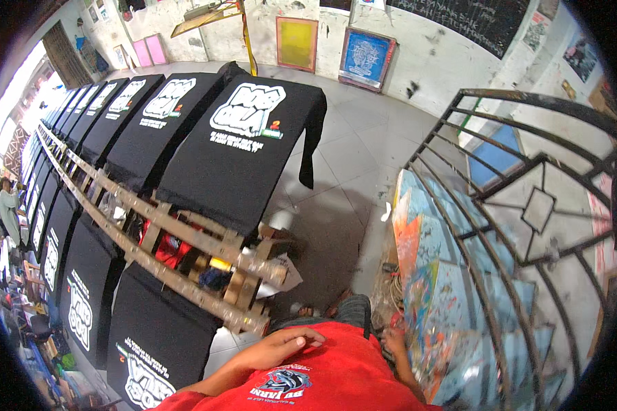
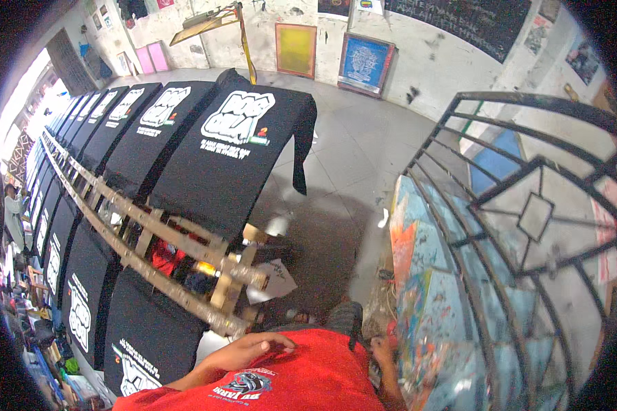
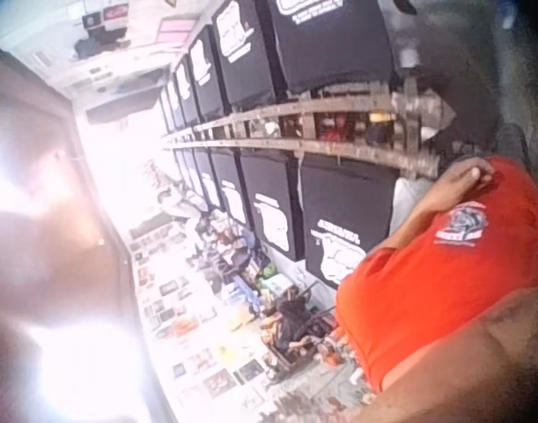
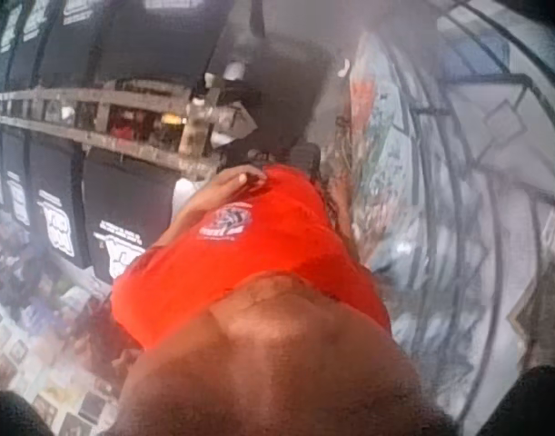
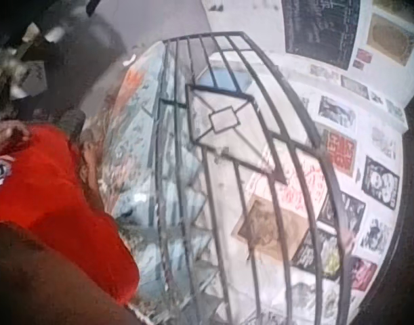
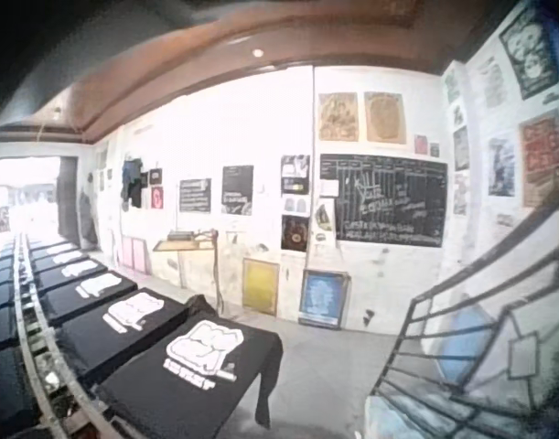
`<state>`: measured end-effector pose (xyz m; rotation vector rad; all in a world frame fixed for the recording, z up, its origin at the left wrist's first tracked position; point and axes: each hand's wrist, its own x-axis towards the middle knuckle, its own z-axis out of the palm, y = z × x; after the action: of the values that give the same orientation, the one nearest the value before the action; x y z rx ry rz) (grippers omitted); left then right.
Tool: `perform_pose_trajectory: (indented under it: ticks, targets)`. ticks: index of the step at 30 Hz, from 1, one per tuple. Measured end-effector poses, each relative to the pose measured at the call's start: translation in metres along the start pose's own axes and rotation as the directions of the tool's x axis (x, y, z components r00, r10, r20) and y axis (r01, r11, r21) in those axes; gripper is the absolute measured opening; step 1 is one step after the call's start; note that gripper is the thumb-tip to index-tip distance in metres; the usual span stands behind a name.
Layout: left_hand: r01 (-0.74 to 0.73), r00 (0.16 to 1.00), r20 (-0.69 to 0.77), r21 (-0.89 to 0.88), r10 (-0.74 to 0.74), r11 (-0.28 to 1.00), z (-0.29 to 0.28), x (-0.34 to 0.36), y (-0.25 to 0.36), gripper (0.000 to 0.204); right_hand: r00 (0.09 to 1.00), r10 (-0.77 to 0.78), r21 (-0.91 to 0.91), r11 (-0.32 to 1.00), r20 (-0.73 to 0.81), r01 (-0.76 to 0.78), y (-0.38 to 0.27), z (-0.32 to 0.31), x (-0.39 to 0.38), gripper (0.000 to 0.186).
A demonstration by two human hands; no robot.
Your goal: The person operates a mobile heat press machine by moving it over black t-shirts on a long table and then performs screen printing by using a squeegee to apply blue ink through a screen onto a shirt.
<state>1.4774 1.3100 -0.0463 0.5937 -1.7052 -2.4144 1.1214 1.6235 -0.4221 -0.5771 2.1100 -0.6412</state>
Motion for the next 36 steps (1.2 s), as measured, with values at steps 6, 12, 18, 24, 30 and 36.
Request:
perform_pose_trajectory:
  ticks: [6, 12, 18, 24, 30, 36]
  targets:
    - [-0.008, 0.974, -0.225, -0.113, -0.018, 0.994, -0.050, 0.151, 0.047, 0.061, 0.998, -0.041, -0.230, 0.972, 0.047, 0.051, -0.031, -0.078, 0.172, 0.029]
    - [-0.052, 0.939, -0.343, -0.084, 0.020, 0.995, -0.096, 0.288, 0.107, 0.053, 0.982, -0.114, 0.196, 0.977, 0.149, 0.083, -0.278, -0.196, 0.407, 0.028]
    - [-0.159, 0.875, -0.479, -0.159, 0.064, 0.974, -0.176, 0.425, 0.149, 0.054, 0.951, -0.286, 0.252, 0.935, 0.114, 0.251, -0.561, -0.242, 0.584, 0.031]
    - [-0.203, 0.839, -0.526, -0.071, 0.136, 0.977, -0.315, 0.582, 0.227, 0.042, 0.840, -0.430, -0.276, 0.807, 0.332, 0.522, -0.666, -0.253, 0.751, 0.035]
    - [-0.227, 0.760, -0.620, 0.029, 0.195, 0.974, -0.431, 0.696, 0.326, 0.041, 0.882, -0.286, -0.199, 0.904, 0.374, 0.378, -0.655, -0.308, 0.910, 0.027]
    - [-0.128, 0.556, -0.826, 0.030, 0.097, 0.991, -0.551, 0.813, 0.354, 0.040, 0.922, -0.156, -0.218, 0.945, 0.355, 0.244, -0.767, -0.375, 1.072, 0.037]
